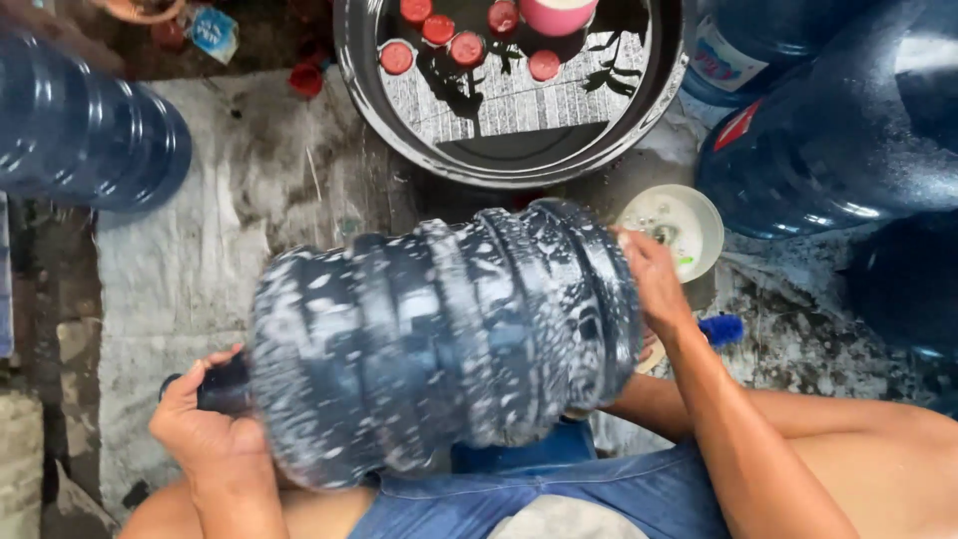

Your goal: Scrubbing the exterior of a large plastic water jug using a sponge and soapy water to remove dirt.

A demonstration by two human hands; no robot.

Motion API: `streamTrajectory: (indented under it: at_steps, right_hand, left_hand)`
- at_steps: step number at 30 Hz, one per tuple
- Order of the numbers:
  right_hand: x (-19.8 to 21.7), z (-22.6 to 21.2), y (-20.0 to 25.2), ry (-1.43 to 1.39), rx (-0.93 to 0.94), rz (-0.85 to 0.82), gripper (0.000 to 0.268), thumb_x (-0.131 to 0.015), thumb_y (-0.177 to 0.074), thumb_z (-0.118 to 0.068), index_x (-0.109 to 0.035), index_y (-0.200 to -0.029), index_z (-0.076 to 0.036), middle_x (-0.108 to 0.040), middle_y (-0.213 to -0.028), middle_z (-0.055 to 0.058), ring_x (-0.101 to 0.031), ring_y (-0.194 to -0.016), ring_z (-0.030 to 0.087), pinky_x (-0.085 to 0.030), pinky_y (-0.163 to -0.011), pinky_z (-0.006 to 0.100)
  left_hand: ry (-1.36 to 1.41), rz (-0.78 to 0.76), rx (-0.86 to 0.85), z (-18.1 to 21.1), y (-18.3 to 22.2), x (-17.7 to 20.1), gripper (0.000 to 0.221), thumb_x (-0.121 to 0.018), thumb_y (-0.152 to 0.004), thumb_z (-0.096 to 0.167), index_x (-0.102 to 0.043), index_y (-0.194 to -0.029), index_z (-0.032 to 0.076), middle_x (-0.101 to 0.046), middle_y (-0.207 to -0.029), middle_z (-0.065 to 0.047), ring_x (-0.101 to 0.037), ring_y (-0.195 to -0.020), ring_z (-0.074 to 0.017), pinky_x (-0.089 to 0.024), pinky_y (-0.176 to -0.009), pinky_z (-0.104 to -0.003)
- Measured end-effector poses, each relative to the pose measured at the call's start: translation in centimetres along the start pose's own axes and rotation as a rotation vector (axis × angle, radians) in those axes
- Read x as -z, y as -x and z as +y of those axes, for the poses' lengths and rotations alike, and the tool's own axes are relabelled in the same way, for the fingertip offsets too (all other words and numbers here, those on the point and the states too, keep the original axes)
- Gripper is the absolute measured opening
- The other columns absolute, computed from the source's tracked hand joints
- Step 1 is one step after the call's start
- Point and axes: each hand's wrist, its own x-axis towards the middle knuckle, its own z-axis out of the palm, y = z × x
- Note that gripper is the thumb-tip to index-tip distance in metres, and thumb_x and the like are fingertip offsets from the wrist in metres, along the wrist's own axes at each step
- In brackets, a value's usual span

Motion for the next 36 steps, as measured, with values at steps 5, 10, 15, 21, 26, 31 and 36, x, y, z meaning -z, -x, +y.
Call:
streamTrajectory:
  at_steps: [5, 10, 15, 21, 26, 31, 36]
  right_hand:
    - [0.5, -10.6, 4.0, -0.522, -0.145, -0.069, 0.048, -0.048, -0.077, -0.043, -0.067, -0.105, -0.009, -0.069, -0.105, 0.009, -0.063, -0.097, 0.024, -0.043, -0.089, 0.041]
    - [5.9, -16.4, 4.9, -0.449, -0.182, -0.112, 0.046, -0.057, -0.078, -0.048, -0.055, -0.104, -0.011, -0.060, -0.091, 0.003, -0.056, -0.076, 0.014, -0.046, -0.065, 0.029]
    - [6.9, -20.3, 4.7, 0.151, 0.151, -0.029, 0.043, -0.048, -0.091, -0.029, -0.050, -0.127, -0.007, -0.056, -0.117, 0.002, -0.048, -0.104, 0.010, -0.038, -0.091, 0.026]
    - [2.8, -20.6, 4.5, 0.254, 0.132, -0.042, 0.052, -0.052, -0.085, -0.036, -0.045, -0.133, -0.015, -0.053, -0.131, 0.010, -0.048, -0.120, 0.022, -0.032, -0.099, 0.034]
    - [3.1, -21.3, 4.0, 0.134, 0.006, -0.115, 0.061, -0.043, -0.081, -0.050, -0.051, -0.131, -0.016, -0.058, -0.122, 0.004, -0.051, -0.107, 0.016, -0.039, -0.080, 0.034]
    - [6.1, -11.7, -2.0, -0.084, -0.209, -0.118, 0.053, -0.042, -0.089, -0.040, -0.062, -0.117, 0.000, -0.067, -0.088, 0.015, -0.050, -0.055, 0.017, -0.047, -0.047, 0.032]
    - [6.5, 10.9, -11.0, 0.840, -0.287, -0.211, 0.050, -0.050, -0.077, -0.035, -0.066, -0.084, 0.011, -0.062, -0.093, 0.033, -0.058, -0.088, 0.047, -0.043, -0.075, 0.050]
  left_hand:
    - [-0.097, -0.070, 0.016, -0.8, 0.1, -2.6, 0.019, -0.053, -0.070, 0.023, -0.061, -0.076, 0.006, -0.064, -0.079, -0.009, -0.067, -0.086, -0.0233, -0.055, -0.088, -0.036]
    - [-0.211, -0.085, 0.056, -3.5, 2.2, -3.2, 0.026, -0.049, -0.077, 0.029, -0.062, -0.083, 0.009, -0.065, -0.084, -0.008, -0.066, -0.088, -0.0226, -0.053, -0.087, -0.036]
    - [-0.334, -0.125, 0.092, -6.6, 5.2, -5.2, 0.032, -0.044, -0.083, 0.036, -0.063, -0.090, 0.011, -0.066, -0.088, -0.007, -0.065, -0.090, -0.0219, -0.052, -0.087, -0.036]
    - [-0.514, -0.141, 0.097, -8.2, 7.4, -7.2, 0.041, -0.038, -0.091, 0.044, -0.064, -0.098, 0.014, -0.067, -0.094, -0.006, -0.063, -0.093, -0.0211, -0.050, -0.086, -0.037]
    - [-0.556, -0.446, -0.108, -4.7, 11.3, -10.3, 0.045, -0.037, -0.091, 0.041, -0.045, -0.121, 0.009, -0.052, -0.120, -0.013, -0.053, -0.110, -0.0226, -0.044, -0.093, -0.036]
    - [-1.212, -0.879, -0.776, 0.3, 15.6, -14.6, 0.071, -0.069, -0.073, 0.034, -0.042, -0.137, 0.019, -0.025, -0.150, -0.016, -0.026, -0.139, -0.0313, -0.025, -0.108, -0.048]
    - [-1.319, -0.939, -1.005, -0.3, 15.3, -14.5, 0.073, -0.071, -0.074, 0.040, -0.044, -0.137, 0.017, -0.024, -0.150, -0.019, -0.027, -0.140, -0.0368, -0.027, -0.108, -0.053]
